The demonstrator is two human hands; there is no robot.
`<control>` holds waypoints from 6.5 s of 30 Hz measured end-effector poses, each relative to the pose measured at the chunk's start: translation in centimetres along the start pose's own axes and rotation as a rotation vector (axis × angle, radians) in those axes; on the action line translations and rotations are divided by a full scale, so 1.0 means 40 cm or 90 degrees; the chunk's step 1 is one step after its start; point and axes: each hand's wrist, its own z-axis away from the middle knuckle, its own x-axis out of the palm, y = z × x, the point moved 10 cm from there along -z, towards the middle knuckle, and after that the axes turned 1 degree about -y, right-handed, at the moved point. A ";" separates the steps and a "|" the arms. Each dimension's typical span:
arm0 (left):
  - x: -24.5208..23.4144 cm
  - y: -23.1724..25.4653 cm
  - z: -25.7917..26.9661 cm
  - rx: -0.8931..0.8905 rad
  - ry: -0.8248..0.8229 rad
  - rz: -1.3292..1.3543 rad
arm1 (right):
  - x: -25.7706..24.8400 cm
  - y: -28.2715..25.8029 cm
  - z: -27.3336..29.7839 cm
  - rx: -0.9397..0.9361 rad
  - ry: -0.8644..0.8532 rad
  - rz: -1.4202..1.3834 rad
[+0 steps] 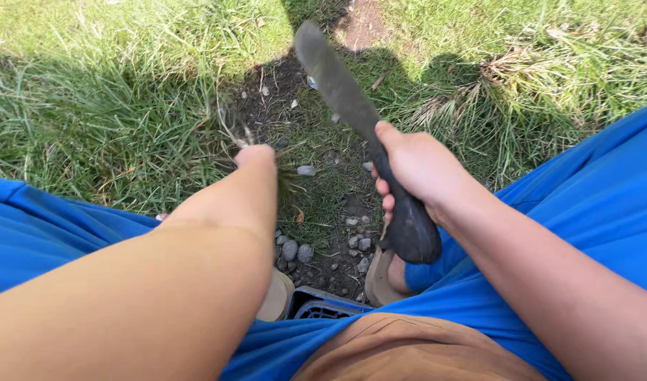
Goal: The person clears grass and weeds from the soil by hand and using a machete.
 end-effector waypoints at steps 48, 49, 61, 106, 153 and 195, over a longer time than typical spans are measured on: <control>0.260 0.451 -0.064 0.395 -0.103 -0.292 | 0.162 -0.113 -0.250 0.075 -0.048 0.013; 0.270 0.437 -0.080 0.385 -0.117 -0.261 | 0.165 -0.113 -0.250 0.076 -0.051 0.010; 0.280 0.307 -0.180 0.274 -0.326 0.166 | 0.189 -0.105 -0.236 0.060 -0.064 0.028; -0.323 0.235 -0.180 0.267 -0.025 -0.592 | 0.324 -0.045 -0.112 -0.012 -0.144 0.205; -0.231 -0.004 -0.471 0.005 -0.244 0.277 | 0.335 0.013 -0.053 0.171 -0.206 0.260; 0.036 0.111 0.400 0.731 -0.233 -0.918 | 0.067 -0.063 -0.120 -0.015 -0.055 0.009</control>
